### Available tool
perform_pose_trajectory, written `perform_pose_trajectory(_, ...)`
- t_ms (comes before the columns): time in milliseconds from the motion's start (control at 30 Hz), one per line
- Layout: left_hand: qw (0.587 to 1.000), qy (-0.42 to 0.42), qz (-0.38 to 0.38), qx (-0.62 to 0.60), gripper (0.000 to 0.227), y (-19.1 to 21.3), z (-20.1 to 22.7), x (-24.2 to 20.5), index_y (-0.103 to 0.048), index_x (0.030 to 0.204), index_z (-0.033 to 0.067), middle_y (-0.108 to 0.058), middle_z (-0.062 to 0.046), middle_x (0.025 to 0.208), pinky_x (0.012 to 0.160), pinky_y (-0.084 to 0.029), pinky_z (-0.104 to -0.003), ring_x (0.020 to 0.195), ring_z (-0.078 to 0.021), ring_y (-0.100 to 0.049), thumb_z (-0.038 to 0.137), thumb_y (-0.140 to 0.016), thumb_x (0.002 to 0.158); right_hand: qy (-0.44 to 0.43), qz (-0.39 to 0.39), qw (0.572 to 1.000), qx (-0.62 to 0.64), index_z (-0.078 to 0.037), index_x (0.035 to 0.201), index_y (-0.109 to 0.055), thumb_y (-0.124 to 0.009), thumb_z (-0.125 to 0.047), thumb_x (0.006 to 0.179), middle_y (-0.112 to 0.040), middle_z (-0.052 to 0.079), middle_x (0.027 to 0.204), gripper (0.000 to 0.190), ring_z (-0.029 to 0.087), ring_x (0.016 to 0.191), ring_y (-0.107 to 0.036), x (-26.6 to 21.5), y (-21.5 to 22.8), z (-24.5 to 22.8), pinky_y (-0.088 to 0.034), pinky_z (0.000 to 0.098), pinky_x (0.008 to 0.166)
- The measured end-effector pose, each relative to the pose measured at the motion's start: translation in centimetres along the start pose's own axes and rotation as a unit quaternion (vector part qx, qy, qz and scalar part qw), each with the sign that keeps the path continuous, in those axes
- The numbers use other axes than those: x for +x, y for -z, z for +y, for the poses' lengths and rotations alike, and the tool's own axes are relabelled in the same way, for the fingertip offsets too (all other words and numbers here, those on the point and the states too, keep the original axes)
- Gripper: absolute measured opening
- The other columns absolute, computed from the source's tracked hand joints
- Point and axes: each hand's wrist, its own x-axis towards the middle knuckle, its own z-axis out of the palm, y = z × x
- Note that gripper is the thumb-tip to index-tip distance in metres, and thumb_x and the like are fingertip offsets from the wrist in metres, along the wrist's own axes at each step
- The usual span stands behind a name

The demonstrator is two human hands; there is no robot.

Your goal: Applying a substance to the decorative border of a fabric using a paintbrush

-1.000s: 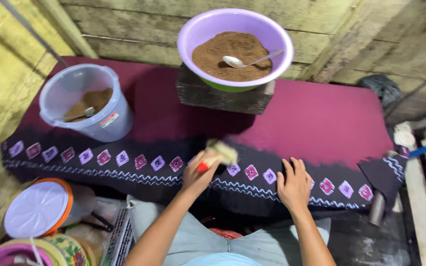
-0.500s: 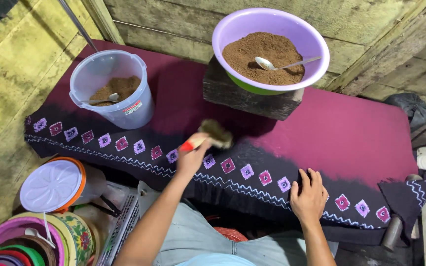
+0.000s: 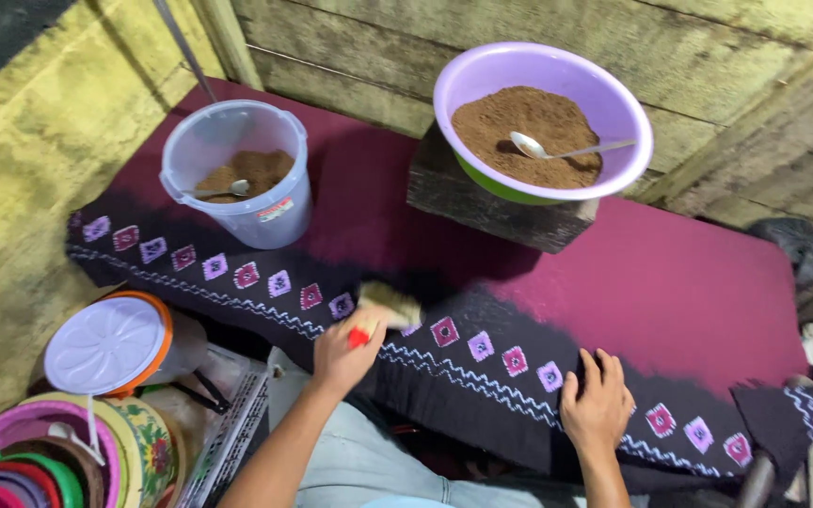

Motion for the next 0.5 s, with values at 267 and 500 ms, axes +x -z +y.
perform_pose_trajectory(267,0.996,0.072,0.016,-0.050,0.027,6.5,-1.9,-1.9,-0.077,0.094,0.0171,-0.075,-0.005,0.066,0.057,-0.053,-0.038,0.060,-0.0252,-0.073,0.040,-0.063,0.093,-0.009,0.001,1.000,0.022,-0.021,0.141,-0.063,-0.056,-0.032,0.093,-0.054,0.006,0.154,0.050,0.026,0.153,-0.041,-0.2,0.2,-0.5,-0.032,0.0465,0.115)
perform_pose_trajectory(500,0.989,-0.037,0.061,-0.127,0.030,0.2,-1.8,10.0,-0.070,0.118,0.0160,-0.080,-0.006,0.103,0.079,-0.058,-0.040,0.089,-0.0277,-0.077,0.036,-0.060,0.099,-0.020,-0.016,0.999,0.027,-0.020,0.140,-0.063,-0.055,-0.032,0.093,-0.054,0.004,0.153,0.049,0.026,0.151,-0.041,0.0,1.6,-1.6,-0.034,0.0489,0.113)
